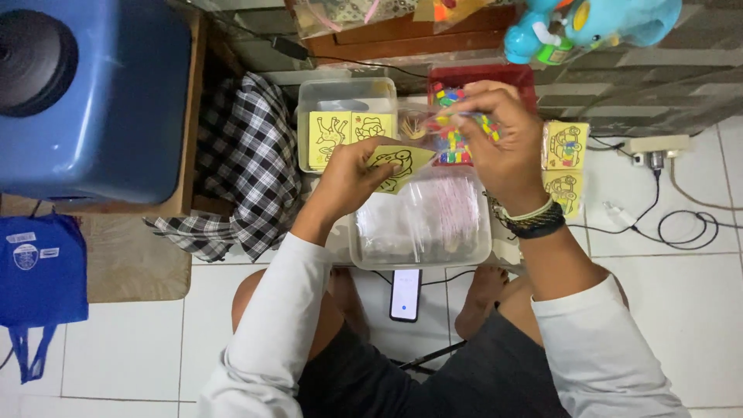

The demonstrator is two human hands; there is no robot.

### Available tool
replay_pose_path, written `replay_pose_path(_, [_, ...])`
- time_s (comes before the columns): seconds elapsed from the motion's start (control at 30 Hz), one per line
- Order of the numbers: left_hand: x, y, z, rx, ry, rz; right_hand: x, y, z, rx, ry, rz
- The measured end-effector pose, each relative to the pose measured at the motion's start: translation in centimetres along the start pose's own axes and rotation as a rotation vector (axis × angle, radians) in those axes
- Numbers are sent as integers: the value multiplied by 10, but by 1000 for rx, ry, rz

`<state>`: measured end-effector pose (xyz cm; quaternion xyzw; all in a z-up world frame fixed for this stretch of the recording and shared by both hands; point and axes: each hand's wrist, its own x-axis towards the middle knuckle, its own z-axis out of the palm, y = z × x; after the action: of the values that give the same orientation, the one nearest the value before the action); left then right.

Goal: The person places small colorful squares into a plastic bag alongside a yellow card featuring a line drawing of an animal.

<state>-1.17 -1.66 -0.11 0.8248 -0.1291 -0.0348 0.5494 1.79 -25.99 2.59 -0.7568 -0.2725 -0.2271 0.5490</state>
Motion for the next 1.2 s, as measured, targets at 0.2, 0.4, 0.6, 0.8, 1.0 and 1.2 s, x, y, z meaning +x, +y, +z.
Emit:
replay_pose_path(0.2, [-1, 7, 2, -13, -50, -15, -2, -11, 1, -26, -161, 124])
replay_pose_path(0.4, [-1, -13, 14, -126, -75, -40, -3, -15, 8, 36, -242, 170])
replay_pose_path(0.6, [2, -8, 11, -356, -119, -79, 2, -25, 10, 100, -211, 198])
replay_pose_path(0.8, [4, -14, 11, -405, -122, -71, 0, -23, 7, 84, -203, 138])
replay_pose_path(1.0, [4, -16, 9, -418, -108, -56, 0, -16, 8, 26, -192, 53])
replay_pose_path(1.2, [1, 8, 10, -420, -86, -20, 1, -16, 7, -74, -170, -111])
